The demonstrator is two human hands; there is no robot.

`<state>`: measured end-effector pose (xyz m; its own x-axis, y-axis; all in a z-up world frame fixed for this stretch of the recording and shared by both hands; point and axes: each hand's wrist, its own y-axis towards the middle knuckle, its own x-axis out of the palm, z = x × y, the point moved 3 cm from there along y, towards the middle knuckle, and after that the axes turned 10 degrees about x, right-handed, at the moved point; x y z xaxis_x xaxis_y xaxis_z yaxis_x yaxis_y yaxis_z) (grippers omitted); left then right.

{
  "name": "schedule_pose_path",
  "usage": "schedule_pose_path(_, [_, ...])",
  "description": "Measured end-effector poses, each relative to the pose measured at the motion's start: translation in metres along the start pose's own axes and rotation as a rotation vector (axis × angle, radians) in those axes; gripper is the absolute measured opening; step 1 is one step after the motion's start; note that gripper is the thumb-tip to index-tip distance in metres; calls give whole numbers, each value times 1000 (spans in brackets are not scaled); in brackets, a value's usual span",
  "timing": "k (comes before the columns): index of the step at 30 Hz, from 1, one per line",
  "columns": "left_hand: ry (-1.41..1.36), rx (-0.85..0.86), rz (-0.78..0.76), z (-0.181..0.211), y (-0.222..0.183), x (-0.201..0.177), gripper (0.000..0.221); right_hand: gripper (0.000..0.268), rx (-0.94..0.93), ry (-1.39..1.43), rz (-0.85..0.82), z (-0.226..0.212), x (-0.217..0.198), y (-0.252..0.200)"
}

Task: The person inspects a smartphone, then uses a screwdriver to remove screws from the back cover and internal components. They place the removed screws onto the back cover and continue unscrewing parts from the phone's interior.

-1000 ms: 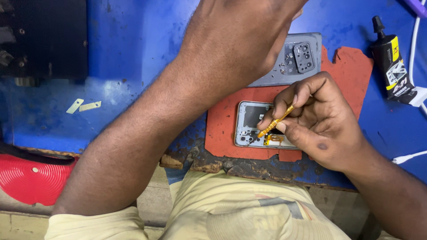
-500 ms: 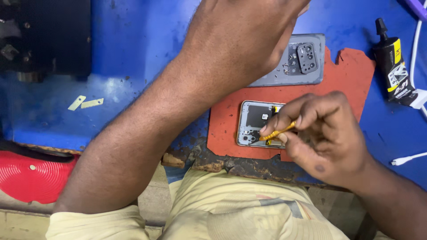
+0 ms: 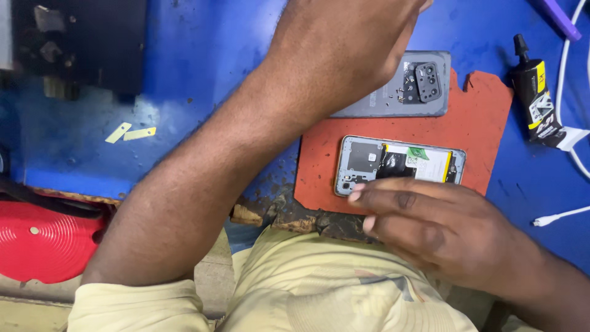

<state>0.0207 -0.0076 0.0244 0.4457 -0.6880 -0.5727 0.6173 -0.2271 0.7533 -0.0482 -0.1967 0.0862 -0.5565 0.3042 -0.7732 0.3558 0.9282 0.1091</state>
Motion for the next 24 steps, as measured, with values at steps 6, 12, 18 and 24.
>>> schedule_pose_path(6, [51,-38,-54,-11,-5,8,11,27,167,-144,47,2,6,-5])
schedule_pose_path(12, [7,-148,-84,-18,-8,13,18,20,589,-328,-137,10,20,-17])
schedule_pose_path(18, [49,-57,-6,-18,-10,9,14,22,240,-194,94,-2,14,-12])
schedule_pose_path(24, [32,-93,-107,-16,-6,7,10,22,143,-54,69,-10,8,-6])
